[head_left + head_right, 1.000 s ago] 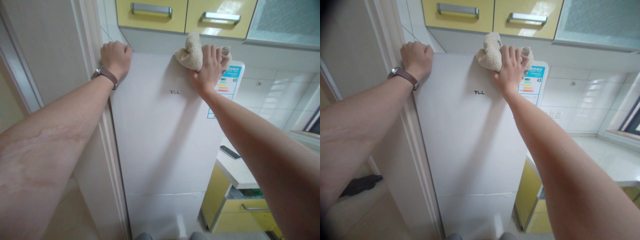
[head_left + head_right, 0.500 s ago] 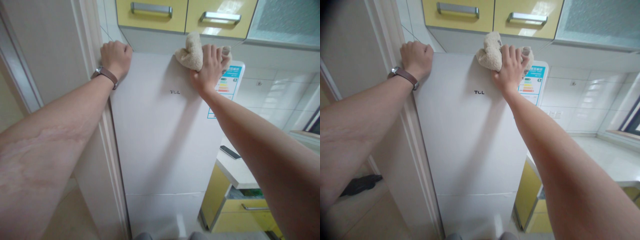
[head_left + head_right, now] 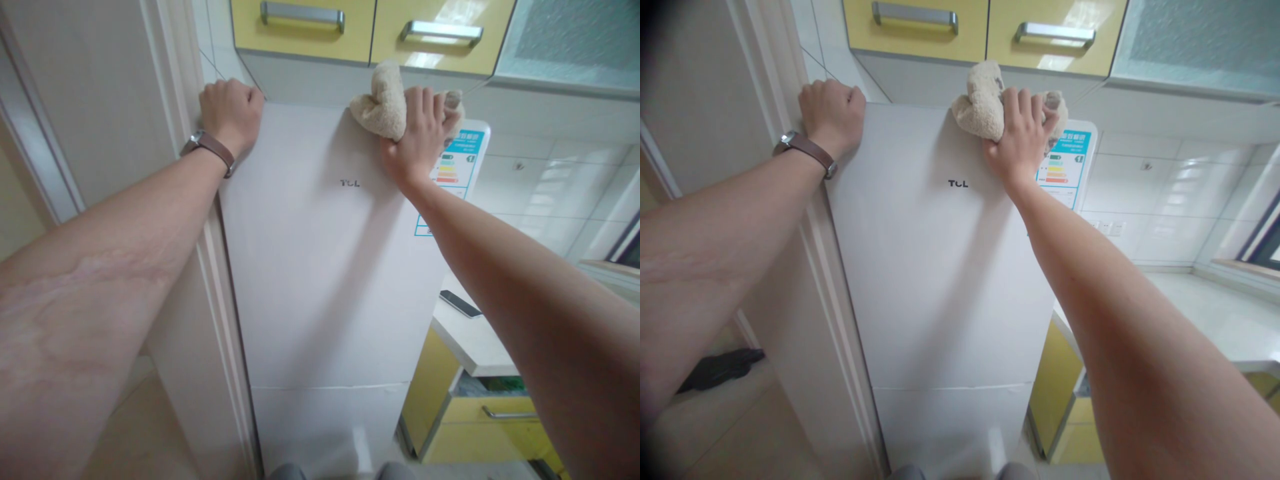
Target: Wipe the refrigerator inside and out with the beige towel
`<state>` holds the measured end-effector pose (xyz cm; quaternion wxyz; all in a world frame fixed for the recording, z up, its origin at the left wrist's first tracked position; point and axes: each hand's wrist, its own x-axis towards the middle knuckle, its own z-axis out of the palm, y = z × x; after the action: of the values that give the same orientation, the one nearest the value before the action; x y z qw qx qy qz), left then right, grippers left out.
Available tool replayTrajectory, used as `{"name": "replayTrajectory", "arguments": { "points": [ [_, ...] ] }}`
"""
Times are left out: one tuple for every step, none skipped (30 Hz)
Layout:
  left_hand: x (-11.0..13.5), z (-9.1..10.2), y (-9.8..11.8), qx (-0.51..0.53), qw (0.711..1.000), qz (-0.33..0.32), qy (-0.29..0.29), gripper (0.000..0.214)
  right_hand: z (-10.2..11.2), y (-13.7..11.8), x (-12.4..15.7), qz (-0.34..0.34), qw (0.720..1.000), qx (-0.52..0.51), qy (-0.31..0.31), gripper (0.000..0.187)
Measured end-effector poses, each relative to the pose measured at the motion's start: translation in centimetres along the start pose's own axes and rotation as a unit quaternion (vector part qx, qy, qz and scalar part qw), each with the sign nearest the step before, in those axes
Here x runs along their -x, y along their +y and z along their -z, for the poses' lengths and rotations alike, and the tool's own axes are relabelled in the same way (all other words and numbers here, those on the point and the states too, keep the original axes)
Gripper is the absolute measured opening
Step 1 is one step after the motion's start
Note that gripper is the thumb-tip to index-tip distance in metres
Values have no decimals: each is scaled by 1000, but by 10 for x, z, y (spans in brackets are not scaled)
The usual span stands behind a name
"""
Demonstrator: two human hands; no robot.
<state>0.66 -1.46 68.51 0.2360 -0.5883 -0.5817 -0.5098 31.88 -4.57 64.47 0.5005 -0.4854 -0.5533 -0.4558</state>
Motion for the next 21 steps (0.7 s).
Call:
{"name": "replayTrajectory", "arguments": {
  "points": [
    [0,0,0,-20,1000,-1,19,81,-2,0,-1,-1,1000,4,-1,44],
    [0,1,-1,-35,999,-3,25,82,-3,1,-1,-2,1000,7,-2,47],
    [1,1,-1,-43,999,-7,17,83,-5,1,-1,-4,1000,10,-4,49],
    [1,2,0,-50,999,-8,7,84,-6,2,-1,-6,1000,12,-3,50],
    [2,3,1,-58,998,-7,0,83,-7,2,-1,-6,1000,14,-2,50],
    [2,4,2,-70,998,-3,-3,82,-8,3,-1,-4,1000,15,-1,50],
    [3,4,3,-85,996,2,1,79,-9,3,0,-3,1000,16,0,50],
    [3,5,4,-99,995,7,8,76,-9,3,1,-3,1000,16,1,50],
    [3,5,4,-111,994,7,12,72,-9,4,2,-2,1000,15,2,49],
    [3,5,5,-121,993,6,14,69,-9,4,3,-2,1000,14,3,49],
    [3,5,5,-127,992,2,15,66,-9,4,4,-2,1000,12,3,49],
    [2,4,5,-130,991,-1,14,65,-9,4,5,-2,1000,10,5,50],
    [2,4,4,-132,991,-4,12,64,-9,5,7,0,1000,7,9,50],
    [1,4,4,-134,991,-6,10,63,-10,5,9,3,1000,4,14,50],
    [0,3,3,-136,991,-7,9,62,-11,6,11,6,1000,1,20,50],
    [-1,3,2,-139,990,-7,8,62,-12,7,13,10,1000,-3,27,48],
    [-1,2,1,-141,990,-6,5,61,-14,8,15,15,999,-6,33,47],
    [-2,2,1,-143,990,-6,4,61,-15,9,18,18,999,-7,38,45],
    [-3,2,0,-144,990,-5,4,61,-16,10,21,20,999,-6,41,44],
    [-3,2,0,-145,989,-6,4,62,-16,11,24,25,999,-6,43,44],
    [-3,2,1,-148,989,-7,5,63,-17,12,27,30,999,-5,42,44]
  ]
}}
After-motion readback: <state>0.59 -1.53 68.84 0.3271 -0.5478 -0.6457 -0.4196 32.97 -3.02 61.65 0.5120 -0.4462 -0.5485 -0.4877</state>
